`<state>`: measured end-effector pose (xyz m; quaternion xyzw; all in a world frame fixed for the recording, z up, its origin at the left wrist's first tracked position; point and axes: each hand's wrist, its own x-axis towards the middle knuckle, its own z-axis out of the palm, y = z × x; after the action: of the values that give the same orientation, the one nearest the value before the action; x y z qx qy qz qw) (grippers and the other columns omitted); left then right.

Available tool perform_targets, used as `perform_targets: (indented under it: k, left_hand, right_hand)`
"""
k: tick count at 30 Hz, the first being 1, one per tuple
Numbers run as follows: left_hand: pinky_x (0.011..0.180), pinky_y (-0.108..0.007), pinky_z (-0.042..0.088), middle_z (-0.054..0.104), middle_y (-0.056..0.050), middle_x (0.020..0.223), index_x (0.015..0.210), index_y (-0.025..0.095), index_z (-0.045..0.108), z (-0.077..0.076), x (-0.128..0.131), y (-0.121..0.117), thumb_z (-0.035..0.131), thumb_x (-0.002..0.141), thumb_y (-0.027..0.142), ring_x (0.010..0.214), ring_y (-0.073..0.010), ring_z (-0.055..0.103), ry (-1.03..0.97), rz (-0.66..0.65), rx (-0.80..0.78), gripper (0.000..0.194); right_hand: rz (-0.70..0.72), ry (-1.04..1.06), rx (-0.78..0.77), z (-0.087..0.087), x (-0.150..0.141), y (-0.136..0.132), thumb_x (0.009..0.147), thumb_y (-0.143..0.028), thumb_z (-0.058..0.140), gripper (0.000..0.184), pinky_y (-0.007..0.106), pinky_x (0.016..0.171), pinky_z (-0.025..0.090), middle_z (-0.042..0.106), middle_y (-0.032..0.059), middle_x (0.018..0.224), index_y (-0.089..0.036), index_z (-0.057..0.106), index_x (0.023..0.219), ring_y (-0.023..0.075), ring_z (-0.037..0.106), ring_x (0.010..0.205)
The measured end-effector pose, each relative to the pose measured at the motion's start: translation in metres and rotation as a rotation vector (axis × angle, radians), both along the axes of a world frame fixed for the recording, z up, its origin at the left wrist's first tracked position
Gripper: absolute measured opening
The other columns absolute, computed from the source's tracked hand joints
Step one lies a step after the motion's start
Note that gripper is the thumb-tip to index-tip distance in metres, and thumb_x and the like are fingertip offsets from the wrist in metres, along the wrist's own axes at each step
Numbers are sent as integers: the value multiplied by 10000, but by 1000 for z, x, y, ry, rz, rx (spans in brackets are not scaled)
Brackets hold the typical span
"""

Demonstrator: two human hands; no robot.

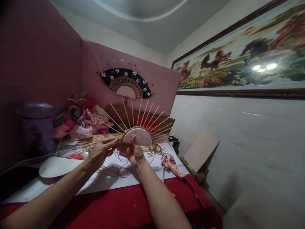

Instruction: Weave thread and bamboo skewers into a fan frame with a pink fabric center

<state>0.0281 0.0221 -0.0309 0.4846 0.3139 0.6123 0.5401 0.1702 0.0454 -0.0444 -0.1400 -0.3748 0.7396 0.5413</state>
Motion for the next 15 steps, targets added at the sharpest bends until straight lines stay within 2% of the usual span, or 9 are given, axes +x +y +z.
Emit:
perform_targets:
  k: [3, 5, 8, 12, 15]
  left_hand:
    - [405, -159, 242, 510, 41, 513, 739, 105, 649, 3, -4, 0, 795, 541, 339, 425, -33, 389, 16, 7, -55, 340]
    - [371, -159, 177, 470, 63, 452, 709, 111, 623, 6, -5, -1, 799, 532, 349, 369, -18, 321, 29, -36, -13, 345]
    - [342, -167, 109, 461, 75, 422, 675, 135, 564, 9, -4, -2, 784, 556, 359, 315, -7, 245, 11, -110, 54, 336]
    - [323, -167, 164, 588, 24, 547, 698, 160, 512, 8, -2, -4, 736, 633, 329, 325, -29, 354, 10, -184, 74, 289]
    - [323, -165, 213, 555, 41, 519, 724, 164, 514, 5, -3, -3, 706, 677, 315, 350, -45, 389, 28, -238, 106, 248]
  right_hand:
    - [16, -21, -8, 0, 0, -2, 744, -624, 573, 557, 295, 706, 517, 719, 101, 753, -87, 669, 857, 183, 674, 740]
    - [-1, -12, -23, 1, 1, -3, 744, -618, 580, 523, 279, 623, 513, 713, 70, 726, -116, 663, 867, 176, 663, 706]
    - [-52, 21, -60, 1, 1, -4, 760, -571, 601, 431, 266, 580, 504, 710, 30, 724, -163, 654, 890, 157, 646, 683]
    - [-7, 48, -44, 0, 1, -4, 784, -514, 612, 379, 260, 575, 495, 721, 35, 798, -158, 648, 909, 145, 632, 657]
    - [30, 52, -72, 0, 0, -4, 792, -491, 613, 358, 275, 620, 506, 720, 31, 772, -150, 644, 897, 145, 631, 641]
